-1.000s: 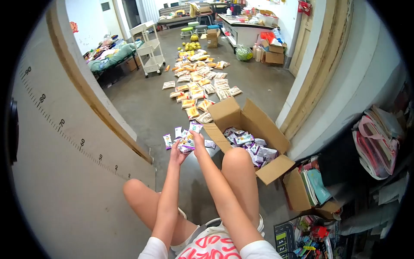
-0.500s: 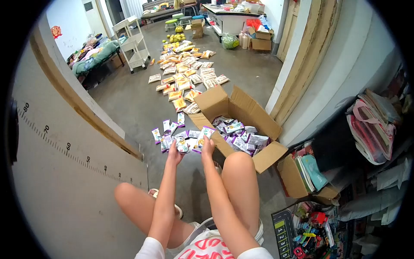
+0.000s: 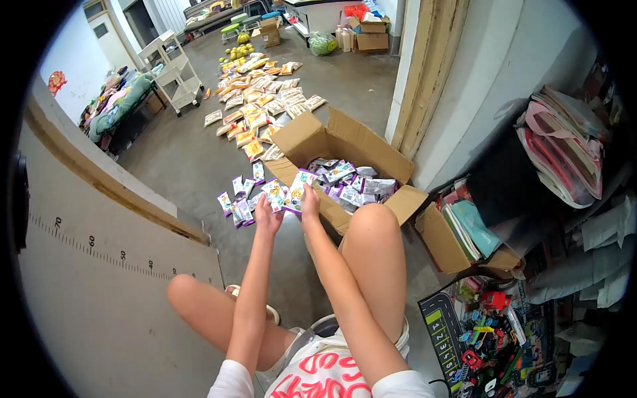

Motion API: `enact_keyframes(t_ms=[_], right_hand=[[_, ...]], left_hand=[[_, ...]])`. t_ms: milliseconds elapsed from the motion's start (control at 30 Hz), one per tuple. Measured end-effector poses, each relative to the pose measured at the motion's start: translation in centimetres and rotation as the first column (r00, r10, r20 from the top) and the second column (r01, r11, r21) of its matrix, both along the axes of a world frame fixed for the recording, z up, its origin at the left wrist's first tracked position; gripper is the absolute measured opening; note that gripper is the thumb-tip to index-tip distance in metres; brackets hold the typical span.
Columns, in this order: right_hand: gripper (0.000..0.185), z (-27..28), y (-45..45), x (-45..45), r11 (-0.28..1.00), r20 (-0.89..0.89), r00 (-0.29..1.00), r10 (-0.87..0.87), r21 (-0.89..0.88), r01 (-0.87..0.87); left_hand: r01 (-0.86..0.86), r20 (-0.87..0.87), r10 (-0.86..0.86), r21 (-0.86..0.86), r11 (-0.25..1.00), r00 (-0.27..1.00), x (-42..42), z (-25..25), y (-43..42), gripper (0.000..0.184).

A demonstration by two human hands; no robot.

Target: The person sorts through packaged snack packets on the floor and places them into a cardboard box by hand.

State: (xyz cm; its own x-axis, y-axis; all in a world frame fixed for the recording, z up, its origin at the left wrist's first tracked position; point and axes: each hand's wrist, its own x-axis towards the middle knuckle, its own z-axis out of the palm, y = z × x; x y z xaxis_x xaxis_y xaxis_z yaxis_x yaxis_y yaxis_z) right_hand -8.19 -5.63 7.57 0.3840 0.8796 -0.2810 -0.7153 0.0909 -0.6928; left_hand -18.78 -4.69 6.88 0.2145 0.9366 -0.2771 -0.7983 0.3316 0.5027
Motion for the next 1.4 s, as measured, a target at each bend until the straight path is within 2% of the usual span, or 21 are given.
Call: enact_keyframes(t_ms=[67,100,133,233,267,333,400,467,500,533,600,667,733,800,833,900,1067,1133,1167,1333,1400], right_hand=[[0.026,-0.6,0.6,0.7,1.0,-0.076,0.997,-0.027,0.006,0.028],[0.026,-0.9,0.7,1.3,1.0,-0.057,0.998,-0.004,0.0,0.004],[0.026,-1.2,0.7,1.8,0.999,-0.095,0.995,0.009,0.04,-0.005],[0.026,-3.1,1.7,3.8,0.995,-0.149,0.989,0.01,0.102,0.006],[0.026,-3.5,1.9,4.6,0.994,-0.239,0.971,0.005,0.108,0.021],[0.026,-1.6,1.1,6.0,0.996,-0.305,0.952,-0.013,0.084,0.041],[0.029,0.3,0.4,7.3,0.989,-0.262,0.965,-0.027,0.135,0.064],[0.03,-1.6,1.4,9.0,0.99,-0.207,0.972,-0.112,0.056,0.126],[0.031,-0.7,0.8,9.5,0.99,-0.125,0.982,-0.143,-0.035,0.14],[0.031,-1.2,1.0,10.2,0.994,-0.128,0.988,-0.083,0.065,0.092],[0.032,-1.7,0.7,11.3,0.987,-0.163,0.984,-0.071,0.132,0.093],[0.033,0.4,-0.5,11.8,0.989,-0.107,0.989,-0.106,0.09,0.116],[0.033,0.2,-0.9,13.0,0.991,-0.13,0.992,-0.01,0.128,0.026],[0.033,-2.9,0.1,14.6,0.995,-0.162,0.986,-0.027,0.087,0.042],[0.037,-1.3,-0.8,14.2,0.992,-0.098,0.989,-0.113,0.044,0.118],[0.038,-1.9,-0.8,14.6,0.989,-0.168,0.976,-0.137,0.03,0.144],[0.041,-2.4,-1.6,15.2,0.993,-0.4,0.913,-0.083,0.048,0.111],[0.042,-2.5,-1.4,15.2,0.991,-0.442,0.891,-0.108,0.023,0.132],[0.042,-2.6,-1.4,15.2,0.989,-0.466,0.875,-0.133,-0.011,0.145],[0.048,-2.2,-1.4,14.8,0.98,-0.537,0.819,-0.201,-0.114,0.165],[0.057,-2.3,-1.5,14.9,0.984,-0.523,0.833,-0.18,-0.104,0.147]], left_hand=[[0.031,0.019,-0.032,0.04,0.999,0.999,0.2,-0.3,0.5,0.037],[0.022,0.03,-0.023,0.05,0.999,0.999,0.5,-0.4,0.7,0.037],[0.041,-0.018,-0.04,0.094,0.995,0.999,0.7,-0.5,0.8,0.038],[0.108,-0.007,-0.108,0.041,0.993,0.994,1.9,-0.4,0.9,0.038],[0.13,-0.002,-0.13,0.032,0.991,0.991,2.4,-0.6,0.9,0.038],[0.202,-0.09,-0.198,0.039,0.979,0.976,3.9,0.0,0.8,0.037],[0.287,-0.123,-0.28,0.047,0.957,0.952,5.5,1.2,0.5,0.037],[0.325,-0.142,-0.316,0.043,0.945,0.938,7.2,2.2,0.4,0.038],[0.343,-0.143,-0.334,0.038,0.939,0.932,7.8,2.3,0.5,0.038],[0.361,-0.145,-0.352,0.036,0.932,0.925,8.4,2.3,0.7,0.039],[0.324,-0.159,-0.319,0.004,0.946,0.934,9.9,2.3,0.9,0.039],[0.321,-0.153,-0.318,-0.004,0.947,0.936,10.9,2.1,1.1,0.039],[0.359,-0.106,-0.354,0.035,0.933,0.929,11.7,1.5,1.7,0.04],[0.376,-0.098,-0.372,0.03,0.926,0.923,12.3,1.5,1.6,0.041],[0.373,-0.112,-0.369,0.014,0.928,0.923,12.7,2.1,1.2,0.042],[0.392,-0.158,-0.391,-0.028,0.92,0.907,13.1,2.2,1.2,0.044],[0.352,-0.038,-0.356,-0.078,0.933,0.934,14.2,0.2,1.6,0.054],[0.31,-0.011,-0.314,-0.128,0.942,0.949,14.6,0.3,1.5,0.057],[0.376,0.007,-0.376,-0.051,0.925,0.927,14.4,-0.3,1.8,0.061],[0.364,0.005,-0.365,-0.103,0.926,0.931,14.5,-0.9,1.8,0.065],[0.366,0.013,-0.367,-0.099,0.925,0.93,14.4,-0.8,1.6,0.065]])
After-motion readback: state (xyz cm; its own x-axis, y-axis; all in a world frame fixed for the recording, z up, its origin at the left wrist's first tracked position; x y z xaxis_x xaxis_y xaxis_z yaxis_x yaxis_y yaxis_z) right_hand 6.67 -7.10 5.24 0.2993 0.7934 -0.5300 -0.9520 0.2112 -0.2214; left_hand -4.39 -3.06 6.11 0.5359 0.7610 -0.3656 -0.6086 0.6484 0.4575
